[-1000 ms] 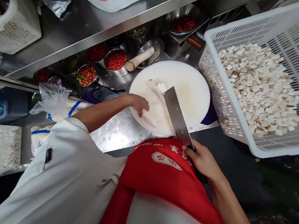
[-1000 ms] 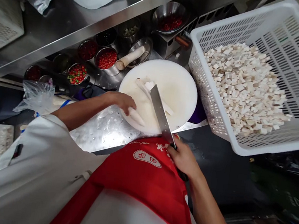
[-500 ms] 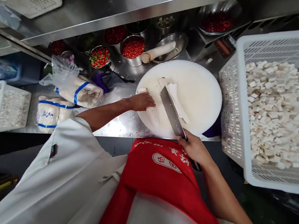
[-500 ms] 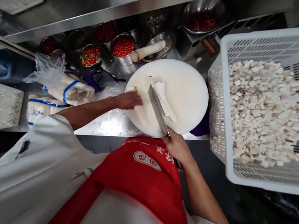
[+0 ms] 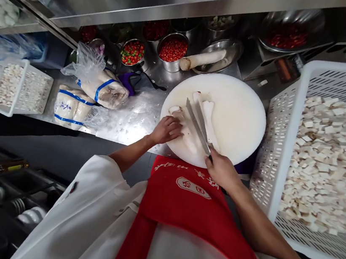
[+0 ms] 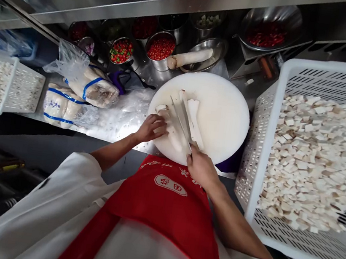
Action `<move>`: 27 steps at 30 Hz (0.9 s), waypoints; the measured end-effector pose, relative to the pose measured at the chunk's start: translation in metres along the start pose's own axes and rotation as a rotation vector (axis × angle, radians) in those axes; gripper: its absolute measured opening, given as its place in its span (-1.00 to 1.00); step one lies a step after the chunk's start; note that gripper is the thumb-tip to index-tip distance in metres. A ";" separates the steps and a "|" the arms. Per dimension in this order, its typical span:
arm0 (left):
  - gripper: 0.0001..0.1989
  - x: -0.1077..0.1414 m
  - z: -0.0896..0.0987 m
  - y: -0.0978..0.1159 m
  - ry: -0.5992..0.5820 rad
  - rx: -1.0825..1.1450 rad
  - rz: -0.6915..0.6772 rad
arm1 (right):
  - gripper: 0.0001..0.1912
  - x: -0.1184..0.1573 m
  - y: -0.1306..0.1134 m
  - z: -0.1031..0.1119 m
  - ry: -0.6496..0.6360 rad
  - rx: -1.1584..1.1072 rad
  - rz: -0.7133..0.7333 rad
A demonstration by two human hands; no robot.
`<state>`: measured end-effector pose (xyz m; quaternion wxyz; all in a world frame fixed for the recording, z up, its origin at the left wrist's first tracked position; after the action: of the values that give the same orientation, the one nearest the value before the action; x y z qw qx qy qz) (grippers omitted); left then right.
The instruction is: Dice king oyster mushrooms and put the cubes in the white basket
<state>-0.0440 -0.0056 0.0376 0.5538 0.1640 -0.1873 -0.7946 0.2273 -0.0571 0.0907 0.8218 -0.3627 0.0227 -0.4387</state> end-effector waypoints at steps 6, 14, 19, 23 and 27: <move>-0.66 0.001 -0.027 0.004 0.022 0.086 -0.065 | -0.59 -0.003 -0.018 0.004 -0.090 0.020 -0.001; -0.65 -0.007 -0.039 -0.011 -0.058 0.138 -0.076 | -0.60 0.006 -0.036 0.020 -0.168 0.004 -0.006; -0.65 -0.008 -0.041 -0.010 -0.079 0.160 -0.068 | -0.65 -0.001 -0.039 0.029 -0.258 0.009 -0.035; -0.64 -0.009 -0.041 -0.010 -0.110 0.170 -0.076 | -0.71 -0.044 -0.039 0.019 -0.286 0.087 -0.064; -0.63 -0.008 -0.043 -0.013 -0.120 0.170 -0.055 | -0.73 -0.062 -0.042 0.018 -0.260 0.123 -0.053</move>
<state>-0.0317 0.0009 -0.0059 0.5036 0.1674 -0.2822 -0.7992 0.1659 -0.0154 0.1120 0.8265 -0.3661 -0.1203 -0.4104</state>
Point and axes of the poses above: each hand's wrist, its own x-axis away from the middle knuckle, its own z-axis out of the back of the hand, y = z × x, the point moved 2 cm from there along -x, towards the middle knuckle, and after that the axes turned 13 degrees about z, right-handed, at the moved point
